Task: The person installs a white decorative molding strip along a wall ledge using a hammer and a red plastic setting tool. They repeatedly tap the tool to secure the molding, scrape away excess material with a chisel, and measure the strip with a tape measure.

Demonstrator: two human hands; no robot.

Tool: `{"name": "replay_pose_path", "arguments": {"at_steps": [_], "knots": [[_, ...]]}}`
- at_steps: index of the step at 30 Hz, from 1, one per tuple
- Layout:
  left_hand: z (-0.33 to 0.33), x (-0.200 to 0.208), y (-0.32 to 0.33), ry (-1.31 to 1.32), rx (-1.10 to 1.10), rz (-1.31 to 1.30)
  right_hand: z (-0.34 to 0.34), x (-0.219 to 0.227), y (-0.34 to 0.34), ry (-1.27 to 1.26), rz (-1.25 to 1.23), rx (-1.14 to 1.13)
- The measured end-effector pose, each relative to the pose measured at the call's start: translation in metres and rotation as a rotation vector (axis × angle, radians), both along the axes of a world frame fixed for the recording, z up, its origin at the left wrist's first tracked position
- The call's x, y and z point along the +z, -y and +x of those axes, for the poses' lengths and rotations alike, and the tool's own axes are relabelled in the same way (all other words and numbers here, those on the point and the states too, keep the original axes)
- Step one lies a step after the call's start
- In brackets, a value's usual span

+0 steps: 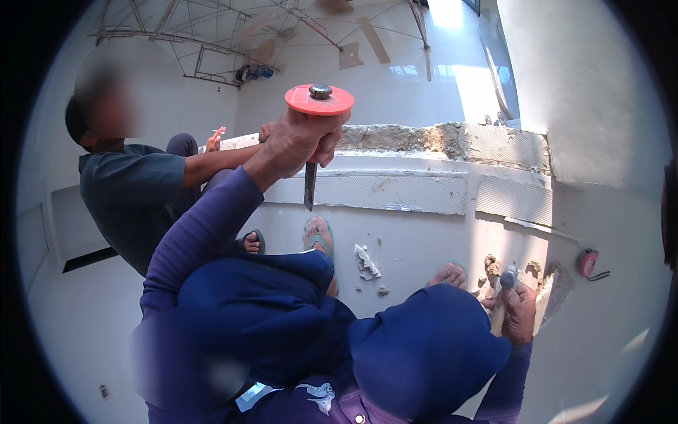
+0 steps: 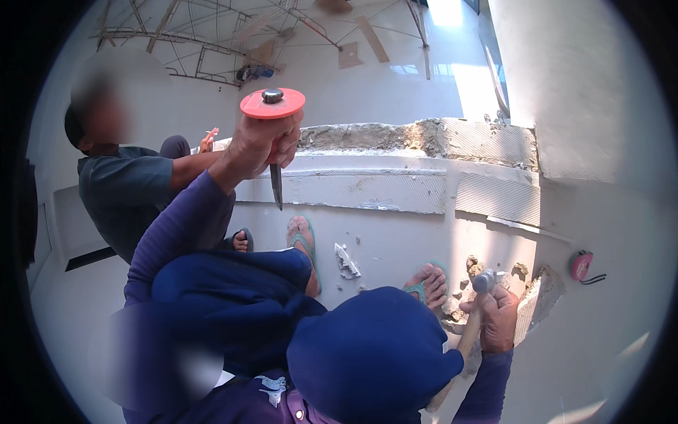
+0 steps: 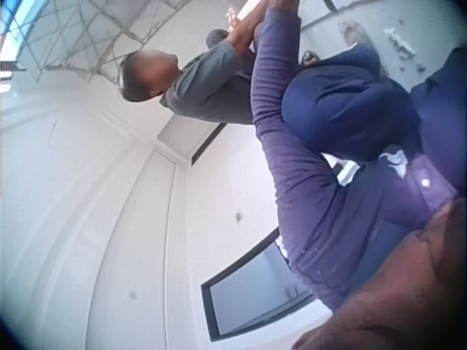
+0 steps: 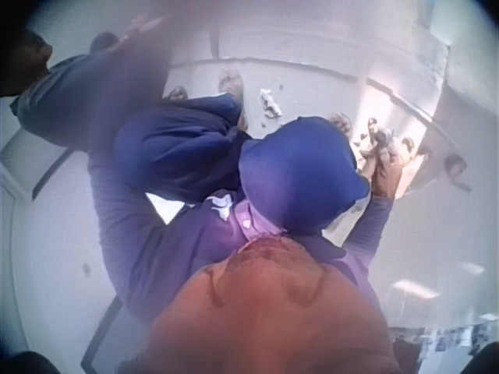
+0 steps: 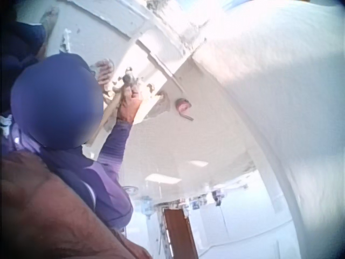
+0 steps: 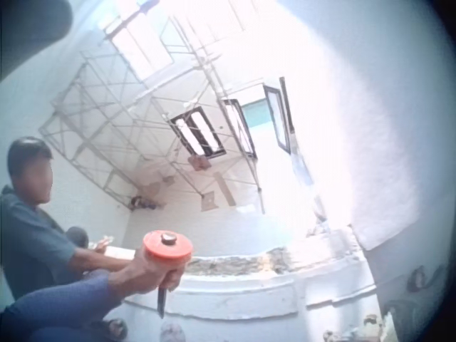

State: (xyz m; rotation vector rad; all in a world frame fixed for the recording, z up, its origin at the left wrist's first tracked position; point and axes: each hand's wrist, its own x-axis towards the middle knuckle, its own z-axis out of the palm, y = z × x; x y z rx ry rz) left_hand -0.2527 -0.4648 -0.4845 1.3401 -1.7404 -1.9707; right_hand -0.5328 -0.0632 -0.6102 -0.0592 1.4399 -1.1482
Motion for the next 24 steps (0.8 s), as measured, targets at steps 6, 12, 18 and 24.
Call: {"name": "replay_pose_path", "arguments": {"at_steps": [6,12,18,24], "knots": [[0.038,-0.050,-0.042,0.183,0.023,0.106,0.031,-0.009,-0.013,0.527,-0.056,-0.386],[0.050,-0.064,-0.077,0.126,-0.138,0.029,0.024,0.028,0.056,0.217,-0.065,0.154],[0.066,-0.057,-0.023,0.081,0.057,-0.349,0.033,0.056,0.118,-0.134,-0.164,0.514],[0.106,-0.016,0.048,0.177,0.178,-0.432,0.036,0.051,0.144,-0.502,-0.380,0.759]]}}
